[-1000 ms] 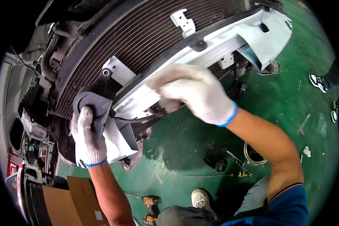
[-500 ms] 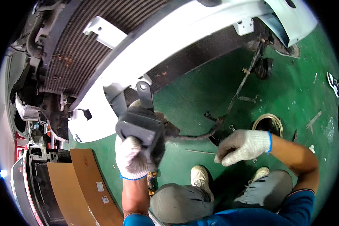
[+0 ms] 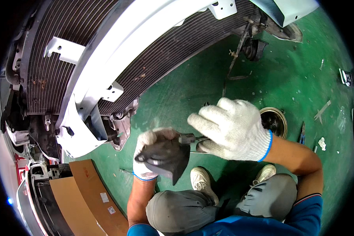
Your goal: The person installs a white plastic bumper beam onto the front of a car, aligning it with the radiator and securing it with black plastic fasteners. They repeatedly handle the beam and fasteners, adjusting the fitment and tightening the clips by hand.
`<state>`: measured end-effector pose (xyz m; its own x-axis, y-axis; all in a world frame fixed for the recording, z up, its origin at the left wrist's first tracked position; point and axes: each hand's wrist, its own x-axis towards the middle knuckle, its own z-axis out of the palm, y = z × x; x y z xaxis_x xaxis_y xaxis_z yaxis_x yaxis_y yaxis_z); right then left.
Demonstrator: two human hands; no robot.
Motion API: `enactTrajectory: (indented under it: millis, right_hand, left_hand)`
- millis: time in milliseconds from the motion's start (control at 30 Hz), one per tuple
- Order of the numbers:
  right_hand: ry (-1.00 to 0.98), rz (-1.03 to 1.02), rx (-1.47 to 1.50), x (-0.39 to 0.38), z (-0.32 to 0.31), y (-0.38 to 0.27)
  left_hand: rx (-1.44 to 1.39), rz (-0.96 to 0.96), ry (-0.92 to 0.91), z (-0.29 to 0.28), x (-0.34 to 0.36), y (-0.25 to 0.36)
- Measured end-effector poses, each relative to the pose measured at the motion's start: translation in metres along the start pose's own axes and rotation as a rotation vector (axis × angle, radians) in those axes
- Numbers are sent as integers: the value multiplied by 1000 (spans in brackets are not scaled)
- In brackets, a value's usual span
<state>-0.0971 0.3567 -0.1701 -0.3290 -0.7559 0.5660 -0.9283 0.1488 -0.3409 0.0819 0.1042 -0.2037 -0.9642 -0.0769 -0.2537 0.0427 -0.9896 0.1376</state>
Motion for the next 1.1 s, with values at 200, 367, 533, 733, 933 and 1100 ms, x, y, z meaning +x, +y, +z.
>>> enactTrajectory:
  millis: [200,367,533,733,933,1100]
  right_hand:
    - [83,-52,109,-10,20,-1]
    - [37,9,52,-5,13,-3]
    - [-10,-36,60,-6,20,-5]
    - [-61,29,161,-11,27,-5]
    - [192,355,419,-47,40,23]
    - [-469,673,186,-89,106,68]
  left_hand:
    - [776,-51,63,31,-3,-9]
    - [814,-74,179,38,2,-16]
    - [1151,83,-3,20,-8,-17]
    - [1383,211,41,21,-11,-11]
    - [1281,323,175,3,-28,7]
    - [1091,354,276,2,-38,13]
